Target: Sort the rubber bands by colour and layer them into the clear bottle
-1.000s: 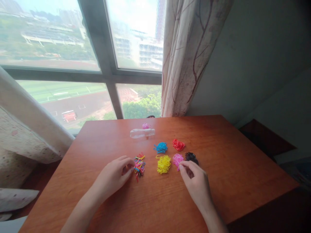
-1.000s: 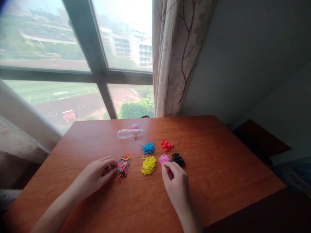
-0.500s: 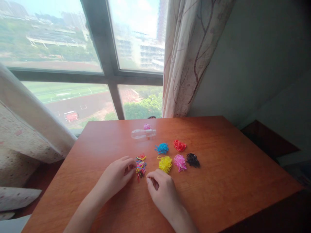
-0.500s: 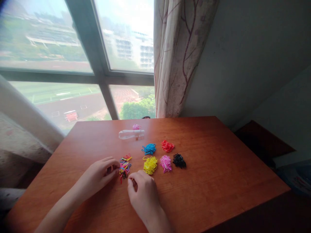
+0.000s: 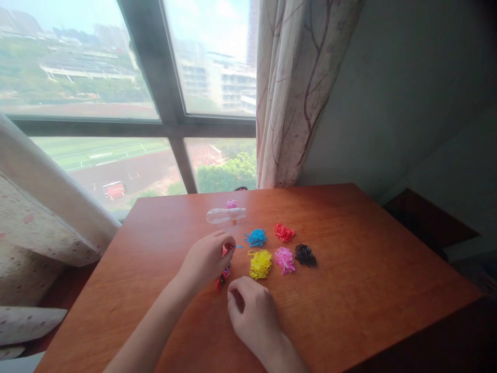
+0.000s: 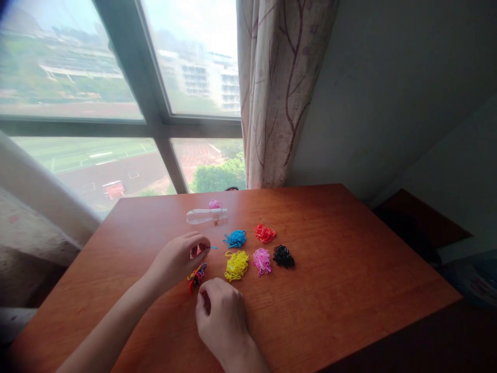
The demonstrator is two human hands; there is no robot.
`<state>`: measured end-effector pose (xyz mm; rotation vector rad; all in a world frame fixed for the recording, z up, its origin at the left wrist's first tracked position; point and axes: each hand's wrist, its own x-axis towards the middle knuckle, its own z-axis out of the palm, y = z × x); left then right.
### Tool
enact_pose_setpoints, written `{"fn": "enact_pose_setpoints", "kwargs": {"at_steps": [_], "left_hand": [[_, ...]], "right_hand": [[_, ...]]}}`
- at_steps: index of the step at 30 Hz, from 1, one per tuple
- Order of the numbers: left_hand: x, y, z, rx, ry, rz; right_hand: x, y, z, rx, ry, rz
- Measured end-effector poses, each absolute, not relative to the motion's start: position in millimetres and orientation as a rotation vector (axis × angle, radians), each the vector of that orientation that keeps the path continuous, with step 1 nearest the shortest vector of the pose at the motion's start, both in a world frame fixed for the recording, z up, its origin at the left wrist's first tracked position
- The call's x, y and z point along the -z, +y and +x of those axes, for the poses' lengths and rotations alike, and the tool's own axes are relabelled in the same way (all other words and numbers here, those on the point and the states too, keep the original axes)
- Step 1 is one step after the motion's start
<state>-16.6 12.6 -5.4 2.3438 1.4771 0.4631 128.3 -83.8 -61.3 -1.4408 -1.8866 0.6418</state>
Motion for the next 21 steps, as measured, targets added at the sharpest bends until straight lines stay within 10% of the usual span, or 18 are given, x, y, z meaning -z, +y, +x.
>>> {"fn": "enact_pose_setpoints", "kwargs": {"at_steps": [21], "left_hand": [[8.8, 31.4, -5.0, -0.517, 1.584, 2.269]], "right_hand": [[63.6, -84.2, 126.7, -0.569, -1.907, -1.436]]}}
